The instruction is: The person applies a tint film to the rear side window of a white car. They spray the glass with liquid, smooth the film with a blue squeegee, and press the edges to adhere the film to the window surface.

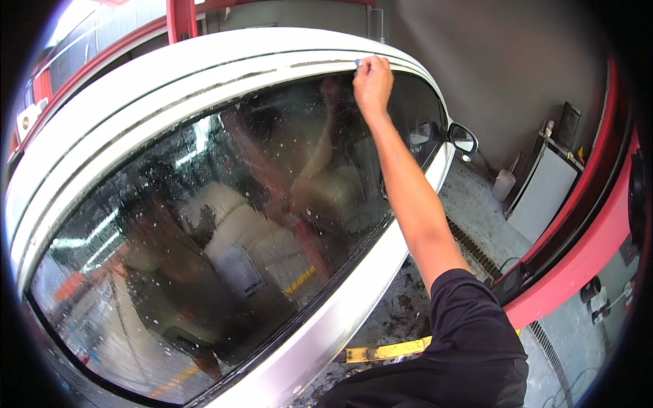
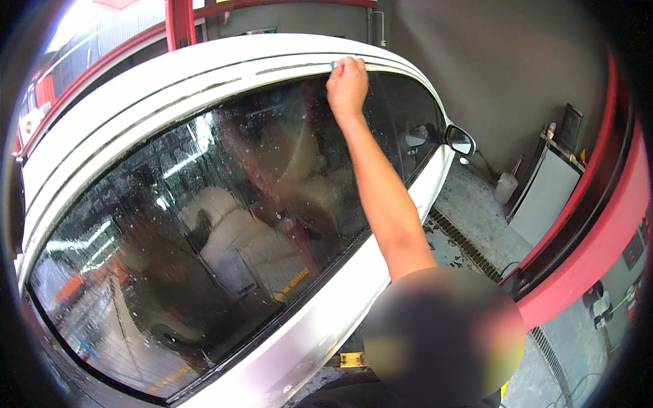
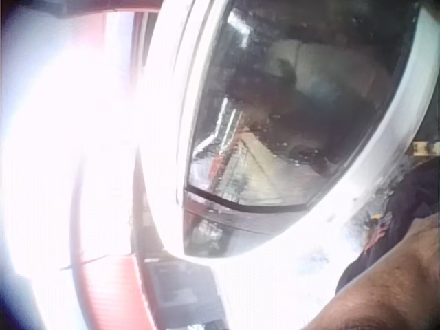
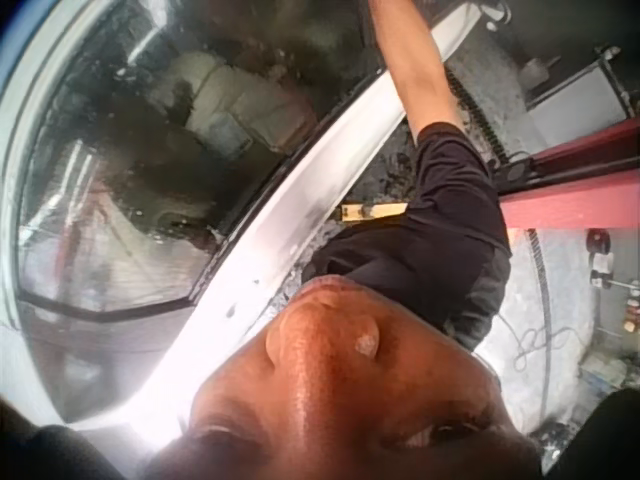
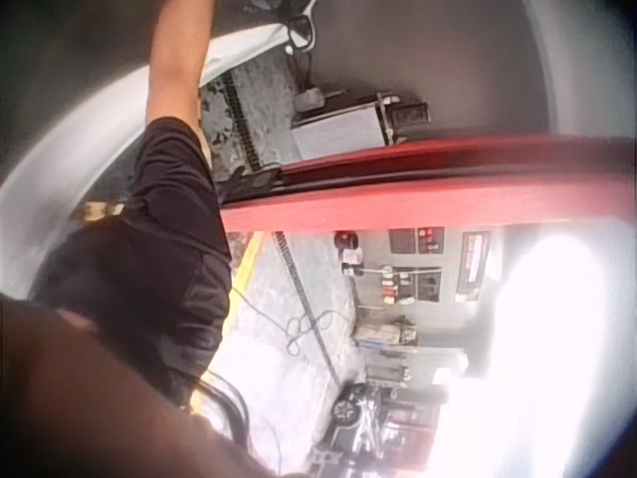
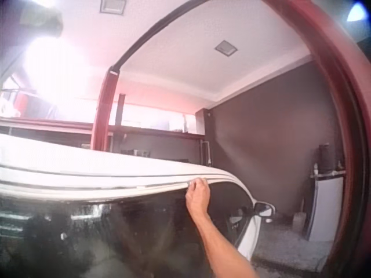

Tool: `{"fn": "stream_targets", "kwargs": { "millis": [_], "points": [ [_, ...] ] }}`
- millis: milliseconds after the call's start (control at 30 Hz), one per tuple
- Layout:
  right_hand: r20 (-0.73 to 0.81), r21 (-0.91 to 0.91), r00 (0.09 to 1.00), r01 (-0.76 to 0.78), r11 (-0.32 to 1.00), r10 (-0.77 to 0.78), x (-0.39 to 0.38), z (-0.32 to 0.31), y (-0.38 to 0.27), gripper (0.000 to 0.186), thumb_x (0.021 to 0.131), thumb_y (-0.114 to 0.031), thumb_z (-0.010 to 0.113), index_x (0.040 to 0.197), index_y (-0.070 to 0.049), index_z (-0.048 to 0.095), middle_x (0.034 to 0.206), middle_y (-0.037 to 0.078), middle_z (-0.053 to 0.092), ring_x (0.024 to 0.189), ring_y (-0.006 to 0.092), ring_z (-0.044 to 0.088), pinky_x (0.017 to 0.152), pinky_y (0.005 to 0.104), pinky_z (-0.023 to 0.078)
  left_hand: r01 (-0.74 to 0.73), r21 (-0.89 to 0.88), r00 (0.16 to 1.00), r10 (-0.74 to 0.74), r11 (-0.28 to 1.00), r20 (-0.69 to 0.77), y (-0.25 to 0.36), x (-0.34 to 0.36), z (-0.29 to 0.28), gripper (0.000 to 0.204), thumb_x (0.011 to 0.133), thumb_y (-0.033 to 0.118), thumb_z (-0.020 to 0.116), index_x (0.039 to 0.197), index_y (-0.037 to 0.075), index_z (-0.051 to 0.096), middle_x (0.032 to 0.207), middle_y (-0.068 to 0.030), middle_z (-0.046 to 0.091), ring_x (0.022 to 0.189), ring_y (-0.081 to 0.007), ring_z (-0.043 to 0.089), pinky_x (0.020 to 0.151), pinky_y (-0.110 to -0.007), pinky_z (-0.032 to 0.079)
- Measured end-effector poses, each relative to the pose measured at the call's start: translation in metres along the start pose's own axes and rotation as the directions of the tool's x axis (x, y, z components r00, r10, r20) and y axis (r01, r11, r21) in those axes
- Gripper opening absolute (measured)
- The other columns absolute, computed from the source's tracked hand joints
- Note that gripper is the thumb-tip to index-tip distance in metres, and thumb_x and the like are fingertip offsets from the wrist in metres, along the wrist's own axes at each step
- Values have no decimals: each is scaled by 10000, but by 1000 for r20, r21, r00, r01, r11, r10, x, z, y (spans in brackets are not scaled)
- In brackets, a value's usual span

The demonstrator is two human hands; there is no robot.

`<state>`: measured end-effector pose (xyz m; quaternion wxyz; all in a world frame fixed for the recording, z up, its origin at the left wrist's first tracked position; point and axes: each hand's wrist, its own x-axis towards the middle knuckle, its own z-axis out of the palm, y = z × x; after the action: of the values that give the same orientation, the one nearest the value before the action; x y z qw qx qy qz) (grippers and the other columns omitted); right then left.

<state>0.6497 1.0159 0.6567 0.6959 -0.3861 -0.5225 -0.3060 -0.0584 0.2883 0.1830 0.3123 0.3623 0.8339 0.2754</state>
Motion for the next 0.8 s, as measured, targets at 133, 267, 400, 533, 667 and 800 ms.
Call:
{"fn": "stream_targets", "kwargs": {
  "millis": [133,267,400,533,667,800],
  "points": [
    [15,116,999,30,993,-32,-11,9,-41,101,925,-76,647,860,1,650,904,212,619,846,427,625,778,517,493,-15,14,999,16,1000,-52,11,2,-15,434,887,308,808,1057,19,533,918,-126,667,730,-213,601,652,-374,524],
    [-15,106,1000,16,994,-15,-11,5,-38,116,931,-88,655,872,10,640,917,219,615,854,433,622,785,518,491,-15,67,999,18,998,-49,18,-3,-47,436,885,305,809,1062,17,533,921,-126,668,732,-213,603,654,-374,524],
    [-13,110,996,-87,990,89,-14,5,-39,118,934,-84,643,874,17,634,935,210,622,869,423,627,792,513,495,-5,90,997,11,996,-74,15,-16,-65,438,883,302,810,1067,16,533,925,-127,669,735,-213,604,655,-374,525],
    [7,112,1000,-31,993,30,-23,5,-74,123,946,-103,622,898,10,625,937,203,615,878,420,628,790,521,499,-5,82,996,13,997,-90,9,-20,-60,440,882,298,810,1072,15,533,928,-127,670,738,-214,605,657,-374,526],
    [-32,43,996,-79,996,80,-13,8,-60,160,964,-137,611,878,-3,609,936,208,602,870,434,622,787,512,505,19,87,995,-11,996,-99,2,-43,-65,442,880,295,811,1076,13,533,931,-127,671,741,-214,606,659,-374,526],
    [-24,219,998,56,974,-52,-26,5,-105,134,938,-95,629,854,9,638,886,210,626,829,415,622,756,495,491,27,58,994,-21,998,-110,-6,-54,-43,444,878,292,812,1081,12,533,934,-127,672,744,-214,608,661,-374,527]
  ]
}}
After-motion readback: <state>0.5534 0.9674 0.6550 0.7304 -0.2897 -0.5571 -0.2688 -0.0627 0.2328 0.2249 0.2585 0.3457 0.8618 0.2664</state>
